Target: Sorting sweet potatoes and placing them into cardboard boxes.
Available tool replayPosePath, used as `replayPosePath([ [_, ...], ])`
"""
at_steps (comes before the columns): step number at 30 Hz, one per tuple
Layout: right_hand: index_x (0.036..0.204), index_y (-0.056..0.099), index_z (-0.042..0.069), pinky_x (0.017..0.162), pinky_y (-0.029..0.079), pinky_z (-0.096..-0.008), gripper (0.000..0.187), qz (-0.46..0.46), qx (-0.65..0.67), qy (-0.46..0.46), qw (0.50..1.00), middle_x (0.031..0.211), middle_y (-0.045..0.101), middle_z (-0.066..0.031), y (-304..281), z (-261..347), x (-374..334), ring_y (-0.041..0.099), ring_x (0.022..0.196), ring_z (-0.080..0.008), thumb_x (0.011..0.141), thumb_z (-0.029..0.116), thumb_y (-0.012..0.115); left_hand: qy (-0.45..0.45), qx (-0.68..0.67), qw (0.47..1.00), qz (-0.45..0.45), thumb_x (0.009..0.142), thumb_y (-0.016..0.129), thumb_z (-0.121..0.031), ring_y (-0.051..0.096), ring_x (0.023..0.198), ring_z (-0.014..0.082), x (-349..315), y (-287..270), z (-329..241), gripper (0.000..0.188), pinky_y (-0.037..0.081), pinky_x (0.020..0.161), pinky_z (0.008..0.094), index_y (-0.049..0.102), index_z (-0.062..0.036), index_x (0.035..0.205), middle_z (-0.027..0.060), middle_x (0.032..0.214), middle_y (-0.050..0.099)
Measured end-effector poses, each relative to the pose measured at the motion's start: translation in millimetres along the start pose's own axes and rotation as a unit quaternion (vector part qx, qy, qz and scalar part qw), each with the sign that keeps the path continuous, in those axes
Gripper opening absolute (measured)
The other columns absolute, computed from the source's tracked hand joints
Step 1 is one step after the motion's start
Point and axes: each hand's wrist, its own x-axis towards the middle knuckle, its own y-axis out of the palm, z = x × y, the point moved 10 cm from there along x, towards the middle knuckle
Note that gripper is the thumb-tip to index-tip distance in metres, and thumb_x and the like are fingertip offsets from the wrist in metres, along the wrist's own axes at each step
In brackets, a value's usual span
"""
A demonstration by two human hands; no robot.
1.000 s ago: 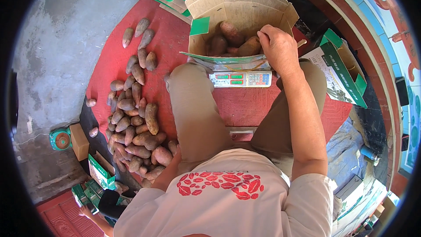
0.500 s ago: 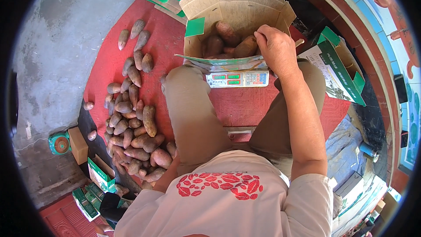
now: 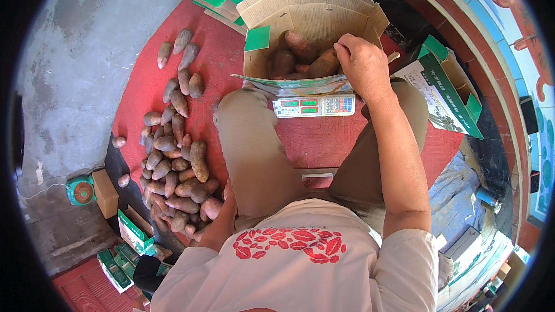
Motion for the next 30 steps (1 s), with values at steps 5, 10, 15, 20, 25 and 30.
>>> replayPosePath([
  [5,0.085,0.064,0.006,0.069,0.052,-0.0412,0.012,-0.009,0.009,-0.004,1.0,0.082,0.067,-0.0133,-1.8,0.2,0.5,0.064,0.077,-0.0335,0.086,0.018,0.062,-0.1,-0.189,0.977,-0.015,0.074,0.074,-0.034,0.06,0.11,0.0336,-33.2,-32.1,5.2,0.073,0.049,0.092,0.0422,0.041,-0.014,0.135,0.0199,0.118,0.061],
  [10,0.084,0.064,0.006,0.069,0.052,-0.0414,0.012,-0.024,0.011,0.006,1.0,0.082,0.067,-0.013,-10.2,-5.6,-2.1,0.064,0.077,-0.0331,0.085,0.018,0.062,-0.113,-0.339,0.932,-0.056,0.065,0.08,-0.035,0.063,0.102,0.0301,-81.6,-127.0,-18.9,0.075,0.051,0.089,0.0409,0.05,-0.0096,0.13,0.0169,0.11,0.065],
  [15,0.083,0.064,0.006,0.068,0.052,-0.0421,0.012,-0.039,0.032,0.005,0.999,0.08,0.067,-0.0138,-17.8,-6.6,-2.8,0.064,0.076,-0.0339,0.085,0.018,0.062,-0.036,-0.562,0.806,-0.182,0.067,0.078,-0.021,0.059,0.102,0.024,-114.4,-223.8,-25.2,0.07,0.048,0.09,0.0359,0.05,-0.0013,0.128,0.0127,0.111,0.061],
  [20,0.082,0.064,0.006,0.068,0.052,-0.0437,0.014,-0.011,0.033,0.032,0.999,0.077,0.066,-0.0157,-15.7,-12.0,-3.5,0.065,0.074,-0.0352,0.085,0.019,0.062,0.126,-0.614,0.701,-0.338,0.073,0.075,-0.015,0.054,0.109,0.0272,-133.2,-336.2,-24.0,0.076,0.043,0.095,0.0365,0.038,0.0011,0.137,0.0159,0.124,0.052],
  [25,0.081,0.064,0.006,0.069,0.051,-0.0452,0.016,0.018,0.027,0.05,0.998,0.077,0.066,-0.0157,-16.4,-22.3,-6.5,0.065,0.075,-0.0355,0.086,0.021,0.061,0.214,-0.642,0.65,-0.346,0.073,0.073,-0.011,0.05,0.115,0.0249,-223.7,-464.2,-104.5,0.069,0.04,0.099,0.0361,0.043,0.0028,0.133,0.0162,0.126,0.051],
  [30,0.083,0.064,0.007,0.071,0.051,-0.0448,0.016,0.031,0.022,0.053,0.998,0.078,0.067,-0.0152,-13.2,-20.9,-7.7,0.065,0.078,-0.0345,0.086,0.021,0.061,0.347,-0.542,0.679,-0.353,0.07,0.074,-0.008,0.052,0.114,0.0242,-269.2,-531.5,-193.3,0.068,0.041,0.099,0.0353,0.045,0.0004,0.132,0.0147,0.124,0.054],
])
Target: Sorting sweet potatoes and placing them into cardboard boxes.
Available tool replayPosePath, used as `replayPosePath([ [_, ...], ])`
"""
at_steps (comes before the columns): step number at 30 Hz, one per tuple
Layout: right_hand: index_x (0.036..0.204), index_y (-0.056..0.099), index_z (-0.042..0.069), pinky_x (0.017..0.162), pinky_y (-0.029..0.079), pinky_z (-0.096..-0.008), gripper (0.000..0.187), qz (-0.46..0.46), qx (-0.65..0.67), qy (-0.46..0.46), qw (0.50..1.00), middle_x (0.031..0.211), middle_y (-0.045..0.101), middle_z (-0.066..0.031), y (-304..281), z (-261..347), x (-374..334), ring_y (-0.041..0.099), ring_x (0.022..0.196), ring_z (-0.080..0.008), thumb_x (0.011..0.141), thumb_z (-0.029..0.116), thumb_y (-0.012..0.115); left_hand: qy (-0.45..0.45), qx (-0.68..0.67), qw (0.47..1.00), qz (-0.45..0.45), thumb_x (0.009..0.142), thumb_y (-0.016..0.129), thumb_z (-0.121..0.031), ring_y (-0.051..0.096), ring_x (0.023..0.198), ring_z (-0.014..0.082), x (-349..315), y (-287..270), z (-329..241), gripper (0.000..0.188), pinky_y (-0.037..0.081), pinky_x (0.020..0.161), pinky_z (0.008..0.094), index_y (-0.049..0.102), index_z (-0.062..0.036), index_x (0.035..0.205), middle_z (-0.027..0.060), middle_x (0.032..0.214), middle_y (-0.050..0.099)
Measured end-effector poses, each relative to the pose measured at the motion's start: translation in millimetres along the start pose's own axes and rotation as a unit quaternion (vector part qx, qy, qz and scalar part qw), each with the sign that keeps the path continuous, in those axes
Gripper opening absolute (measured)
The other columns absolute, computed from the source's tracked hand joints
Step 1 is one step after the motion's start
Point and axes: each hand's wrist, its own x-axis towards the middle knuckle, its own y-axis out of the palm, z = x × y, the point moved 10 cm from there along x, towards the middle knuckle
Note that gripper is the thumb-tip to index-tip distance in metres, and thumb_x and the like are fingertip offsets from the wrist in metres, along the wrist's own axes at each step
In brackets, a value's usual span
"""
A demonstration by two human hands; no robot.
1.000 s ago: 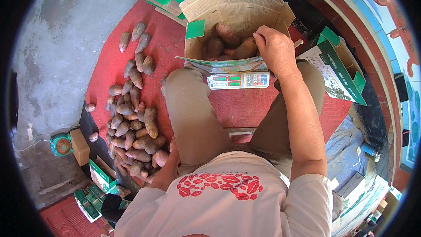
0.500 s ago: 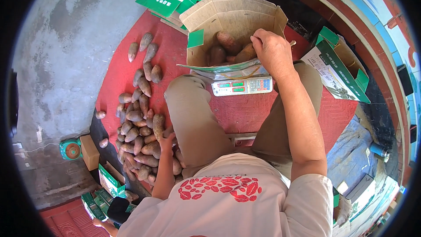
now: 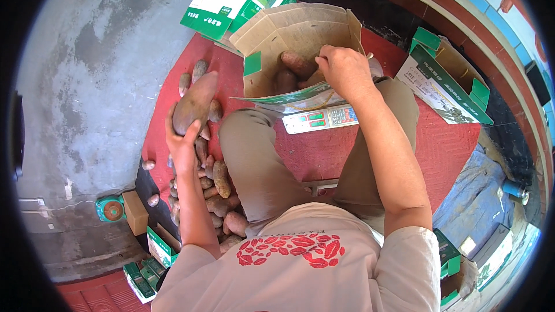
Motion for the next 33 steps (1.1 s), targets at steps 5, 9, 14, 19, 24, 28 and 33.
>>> replayPosePath([
  [5,0.085,0.064,0.007,0.074,0.05,-0.044,0.016,0.013,0.016,-0.001,1.0,0.081,0.067,-0.0147,0.2,1.2,-0.2,0.065,0.082,-0.0331,0.087,0.022,0.06,0.106,0.077,0.985,0.113,0.067,0.076,-0.009,0.056,0.111,0.0225,20.9,85.1,-48.1,0.069,0.043,0.098,0.0341,0.048,0.0002,0.129,0.0143,0.121,0.057],
  [9,0.086,0.064,0.007,0.075,0.05,-0.0438,0.016,0.026,0.018,0.016,0.999,0.082,0.067,-0.0145,0.4,-4.4,-1.0,0.065,0.083,-0.0326,0.087,0.023,0.06,0.176,0.228,0.932,0.219,0.065,0.079,-0.015,0.059,0.11,0.0268,20.5,154.8,-57.6,0.069,0.046,0.095,0.036,0.051,-0.0041,0.127,0.0153,0.119,0.06],
  [14,0.086,0.064,0.007,0.072,0.05,-0.0446,0.015,0.008,0.037,-0.002,0.999,0.08,0.067,-0.0151,-0.8,-3.0,-0.9,0.064,0.08,-0.0348,0.086,0.022,0.061,0.227,0.416,0.836,0.276,0.069,0.078,-0.025,0.061,0.1,0.0352,14.9,205.9,-28.8,0.064,0.051,0.083,0.0435,0.052,-0.0111,0.126,0.017,0.114,0.059],
  [19,0.087,0.065,0.007,0.076,0.05,-0.0433,0.017,0.048,0.012,0.02,0.999,0.083,0.067,-0.0138,-2.2,-5.4,-0.7,0.065,0.085,-0.0322,0.087,0.024,0.06,0.212,0.368,0.873,0.24,0.077,0.072,-0.021,0.061,0.099,0.0327,17.9,197.7,-24.2,0.052,0.049,0.084,0.0388,0.055,-0.0052,0.124,0.0177,0.111,0.061],
  [24,0.086,0.064,0.007,0.072,0.049,-0.0463,0.015,0.017,0.022,-0.004,1.0,0.083,0.068,-0.014,-5.8,-5.5,-1.8,0.065,0.082,-0.0338,0.086,0.022,0.061,0.31,0.267,0.902,0.142,0.077,0.071,-0.015,0.059,0.102,0.0364,11.0,168.2,-43.7,0.041,0.048,0.087,0.0428,0.059,-0.0013,0.113,0.0189,0.111,0.062],
  [28,0.087,0.065,0.007,0.075,0.05,-0.0448,0.016,0.043,0.003,0.008,0.999,0.085,0.067,-0.0136,-1.9,-1.9,-2.1,0.065,0.084,-0.0327,0.087,0.023,0.06,0.305,0.239,0.917,0.093,0.077,0.071,-0.012,0.059,0.104,0.0357,5.9,151.1,-39.2,0.039,0.046,0.09,0.0419,0.06,-0.001,0.112,0.0184,0.113,0.062],
  [33,0.087,0.065,0.007,0.076,0.05,-0.0433,0.016,0.03,0.006,-0.005,1.0,0.085,0.067,-0.014,5.4,-1.2,-0.5,0.065,0.085,-0.0326,0.087,0.022,0.059,0.317,0.222,0.921,0.041,0.077,0.07,-0.011,0.058,0.105,0.0338,2.4,132.7,-39.3,0.037,0.043,0.093,0.0415,0.06,-0.0021,0.112,0.0167,0.113,0.062],
])
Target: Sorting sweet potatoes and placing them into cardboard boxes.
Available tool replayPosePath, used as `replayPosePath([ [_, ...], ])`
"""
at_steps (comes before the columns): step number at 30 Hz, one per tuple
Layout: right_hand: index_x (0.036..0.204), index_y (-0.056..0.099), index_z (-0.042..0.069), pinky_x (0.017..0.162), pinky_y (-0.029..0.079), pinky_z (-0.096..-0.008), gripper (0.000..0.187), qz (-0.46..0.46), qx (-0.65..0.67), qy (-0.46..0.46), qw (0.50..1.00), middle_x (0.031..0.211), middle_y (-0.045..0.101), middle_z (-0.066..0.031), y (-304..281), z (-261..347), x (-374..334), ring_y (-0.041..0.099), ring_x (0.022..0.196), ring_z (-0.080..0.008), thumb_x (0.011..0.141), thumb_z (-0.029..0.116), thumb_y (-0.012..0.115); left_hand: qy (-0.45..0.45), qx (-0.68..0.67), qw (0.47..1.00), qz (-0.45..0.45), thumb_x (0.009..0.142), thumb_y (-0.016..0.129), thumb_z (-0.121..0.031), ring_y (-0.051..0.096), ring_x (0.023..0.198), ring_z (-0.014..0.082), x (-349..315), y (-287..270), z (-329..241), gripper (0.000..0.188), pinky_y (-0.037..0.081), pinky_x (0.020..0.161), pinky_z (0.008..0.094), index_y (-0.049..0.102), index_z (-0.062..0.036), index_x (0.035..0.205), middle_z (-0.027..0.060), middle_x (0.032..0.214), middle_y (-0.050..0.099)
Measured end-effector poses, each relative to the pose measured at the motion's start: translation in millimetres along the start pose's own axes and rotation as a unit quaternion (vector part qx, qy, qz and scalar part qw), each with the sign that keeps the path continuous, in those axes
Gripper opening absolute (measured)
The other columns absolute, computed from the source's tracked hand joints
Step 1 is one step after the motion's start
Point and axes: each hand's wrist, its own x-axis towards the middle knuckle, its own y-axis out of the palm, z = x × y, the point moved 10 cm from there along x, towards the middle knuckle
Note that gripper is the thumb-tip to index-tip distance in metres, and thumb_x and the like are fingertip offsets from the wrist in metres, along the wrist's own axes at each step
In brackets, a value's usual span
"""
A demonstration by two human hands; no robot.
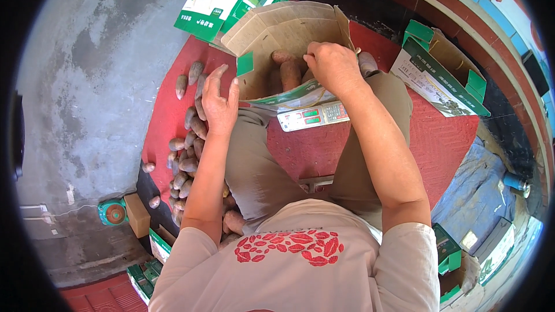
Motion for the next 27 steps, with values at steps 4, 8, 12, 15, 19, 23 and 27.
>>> replayPosePath([
  [4,0.086,0.064,0.006,0.076,0.05,-0.0436,0.015,-0.008,0.001,-0.007,1.0,0.085,0.067,-0.0146,5.0,0.3,-0.5,0.064,0.085,-0.0335,0.087,0.021,0.06,0.0,0.007,1.0,0.004,0.077,0.069,-0.01,0.058,0.105,0.0336,-2.5,-3.2,5.9,0.037,0.043,0.093,0.0415,0.06,-0.0021,0.113,0.0165,0.113,0.062],
  [8,0.086,0.064,0.007,0.073,0.051,-0.044,0.014,-0.041,-0.001,-0.037,0.998,0.085,0.067,-0.014,5.8,7.4,0.2,0.064,0.083,-0.0335,0.086,0.02,0.06,0.0,0.013,1.0,-0.019,0.081,0.067,-0.011,0.058,0.104,0.0338,-3.5,-13.3,7.4,0.034,0.044,0.092,0.0408,0.06,-0.0013,0.112,0.017,0.112,0.062],
  [12,0.086,0.065,0.006,0.073,0.051,-0.0429,0.014,-0.101,0.017,-0.075,0.992,0.086,0.067,-0.012,-4.5,18.2,-3.1,0.064,0.083,-0.033,0.087,0.019,0.06,0.0,0.009,0.999,-0.044,0.079,0.068,-0.013,0.058,0.103,0.0345,-5.7,-20.4,14.8,0.037,0.043,0.09,0.0425,0.06,-0.0008,0.112,0.0166,0.11,0.063],
  [15,0.086,0.065,0.006,0.072,0.051,-0.0416,0.013,-0.14,0.015,-0.098,0.985,0.088,0.067,-0.0113,-12.9,25.8,-6.1,0.064,0.082,-0.0326,0.086,0.018,0.06,-0.006,0.007,0.998,-0.059,0.079,0.068,-0.014,0.058,0.102,0.0346,-7.4,-25.2,19.9,0.036,0.043,0.089,0.0432,0.06,-0.0007,0.111,0.0168,0.108,0.063],
  [19,0.087,0.066,0.005,0.072,0.052,-0.0388,0.012,-0.193,0.024,-0.109,0.975,0.089,0.067,-0.0117,-22.3,26.6,-12.4,0.064,0.082,-0.0323,0.086,0.016,0.061,-0.005,0.008,0.996,-0.086,0.079,0.069,-0.016,0.058,0.102,0.0343,-9.1,-33.0,21.6,0.036,0.043,0.089,0.0435,0.06,-0.0015,0.111,0.0167,0.107,0.063],
  [23,0.087,0.064,0.003,0.07,0.051,-0.0374,0.013,-0.213,0.044,-0.102,0.971,0.086,0.066,-0.0136,-35.6,25.1,-24.1,0.064,0.08,-0.0332,0.087,0.015,0.061,0.0,0.009,0.995,-0.097,0.079,0.069,-0.017,0.058,0.101,0.0332,-11.7,-37.8,20.3,0.036,0.043,0.089,0.0437,0.06,-0.003,0.111,0.0164,0.106,0.063],
  [27,0.088,0.065,0.004,0.066,0.05,-0.0365,0.015,-0.192,0.043,-0.055,0.979,0.08,0.065,-0.0138,-51.7,25.4,-27.7,0.063,0.073,-0.0326,0.088,0.019,0.061,0.012,0.005,0.994,-0.107,0.079,0.069,-0.017,0.058,0.1,0.0322,-15.1,-44.5,20.5,0.036,0.042,0.088,0.043,0.059,-0.0027,0.11,0.0152,0.104,0.063],
])
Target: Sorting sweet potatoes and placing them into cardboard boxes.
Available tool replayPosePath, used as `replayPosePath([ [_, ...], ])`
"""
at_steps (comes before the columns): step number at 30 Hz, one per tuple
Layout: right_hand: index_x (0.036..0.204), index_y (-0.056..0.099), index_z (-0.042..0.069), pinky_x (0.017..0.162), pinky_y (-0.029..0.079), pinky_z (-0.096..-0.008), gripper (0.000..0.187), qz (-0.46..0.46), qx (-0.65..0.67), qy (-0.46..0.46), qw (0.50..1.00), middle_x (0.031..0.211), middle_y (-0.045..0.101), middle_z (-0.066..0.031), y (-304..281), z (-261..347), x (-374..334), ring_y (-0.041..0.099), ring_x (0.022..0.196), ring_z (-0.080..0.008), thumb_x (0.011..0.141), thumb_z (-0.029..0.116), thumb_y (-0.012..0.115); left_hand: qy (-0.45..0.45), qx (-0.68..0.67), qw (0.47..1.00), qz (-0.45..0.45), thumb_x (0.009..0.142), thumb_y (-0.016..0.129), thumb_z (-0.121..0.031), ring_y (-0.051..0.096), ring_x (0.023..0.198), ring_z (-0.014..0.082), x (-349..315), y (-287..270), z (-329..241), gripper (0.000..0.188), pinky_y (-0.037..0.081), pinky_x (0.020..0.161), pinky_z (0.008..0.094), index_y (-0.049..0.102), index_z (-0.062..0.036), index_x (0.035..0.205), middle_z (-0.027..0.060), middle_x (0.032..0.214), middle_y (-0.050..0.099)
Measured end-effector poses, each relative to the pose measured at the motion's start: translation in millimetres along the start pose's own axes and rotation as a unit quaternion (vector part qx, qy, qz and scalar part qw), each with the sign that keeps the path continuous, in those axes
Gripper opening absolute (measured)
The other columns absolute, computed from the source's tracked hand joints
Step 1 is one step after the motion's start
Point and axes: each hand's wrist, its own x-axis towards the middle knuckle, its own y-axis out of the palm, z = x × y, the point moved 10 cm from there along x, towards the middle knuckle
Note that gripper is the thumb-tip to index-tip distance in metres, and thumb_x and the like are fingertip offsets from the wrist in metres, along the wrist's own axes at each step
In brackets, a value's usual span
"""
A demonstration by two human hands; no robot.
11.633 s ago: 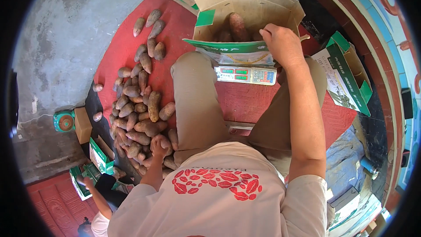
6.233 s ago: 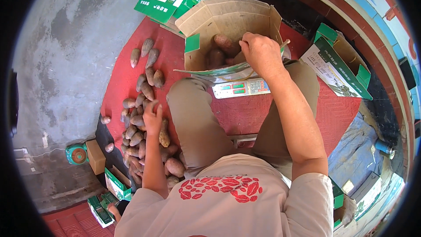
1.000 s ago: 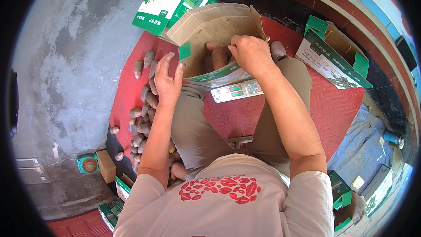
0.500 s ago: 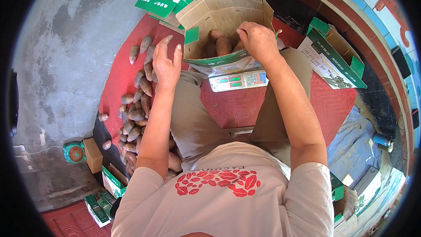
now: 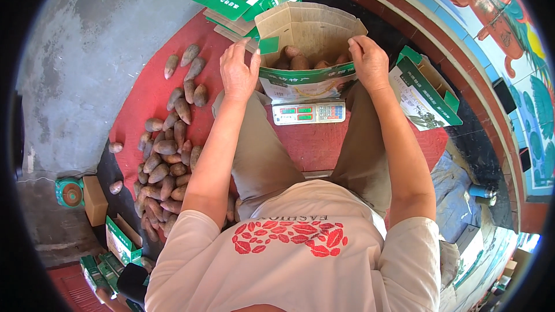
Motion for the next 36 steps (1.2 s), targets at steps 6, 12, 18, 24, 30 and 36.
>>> replayPosePath([
  [6,0.089,0.066,0.005,0.067,0.05,-0.0372,0.016,0.042,-0.014,0.036,0.998,0.078,0.065,-0.015,-14.2,5.0,12.4,0.064,0.073,-0.0327,0.088,0.02,0.06,-0.003,-0.018,1.0,0.009,0.082,0.067,-0.019,0.058,0.099,0.0342,-0.6,2.5,-4.2,0.036,0.043,0.088,0.0435,0.059,-0.0024,0.112,0.0174,0.104,0.063],
  [12,0.089,0.066,0.003,0.069,0.051,-0.0388,0.014,0.106,0.006,0.001,0.994,0.083,0.066,-0.0175,0.1,17.5,19.4,0.064,0.077,-0.0355,0.085,0.015,0.061,-0.043,-0.055,0.997,0.028,0.083,0.065,-0.016,0.059,0.099,0.0349,-2.4,15.4,-6.0,0.033,0.044,0.087,0.0436,0.059,-0.0021,0.112,0.0175,0.104,0.063],
  [18,0.084,0.065,0.004,0.07,0.05,-0.0415,0.013,0.21,-0.023,-0.018,0.977,0.081,0.066,-0.0159,36.6,19.6,32.4,0.063,0.078,-0.0355,0.084,0.016,0.061,-0.054,-0.082,0.995,0.014,0.084,0.064,-0.015,0.059,0.102,0.0349,-2.7,7.4,-3.9,0.032,0.044,0.09,0.0427,0.059,-0.0005,0.112,0.018,0.108,0.063],
  [24,0.089,0.067,0.009,0.075,0.05,-0.0435,0.016,0.394,-0.086,-0.101,0.909,0.086,0.067,-0.0141,135.2,18.0,59.4,0.064,0.084,-0.0334,0.08,0.021,0.064,-0.109,-0.097,0.989,0.022,0.084,0.062,-0.014,0.058,0.103,0.0359,1.5,1.6,9.9,0.034,0.044,0.092,0.0428,0.058,0.001,0.114,0.0189,0.11,0.062],
  [30,0.101,0.066,0.013,0.085,0.05,-0.0404,0.023,0.564,-0.226,-0.223,0.762,0.101,0.066,-0.0125,252.1,-11.2,37.5,0.063,0.097,-0.0313,0.08,0.021,0.064,-0.085,-0.083,0.992,0.032,0.08,0.066,-0.014,0.058,0.098,0.0347,1.4,7.4,9.9,0.037,0.042,0.087,0.0431,0.057,0.0023,0.112,0.0182,0.107,0.062],
  [36,0.108,0.066,0.017,0.09,0.047,-0.0427,0.025,0.618,-0.254,-0.258,0.698,0.113,0.063,-0.012,335.1,-56.8,-26.1,0.057,0.113,-0.0299,0.088,0.024,0.053,-0.1,-0.096,0.989,0.061,0.075,0.071,-0.01,0.058,0.101,0.0331,3.3,11.8,3.3,0.044,0.041,0.089,0.0424,0.057,0.0005,0.115,0.0164,0.109,0.062],
])
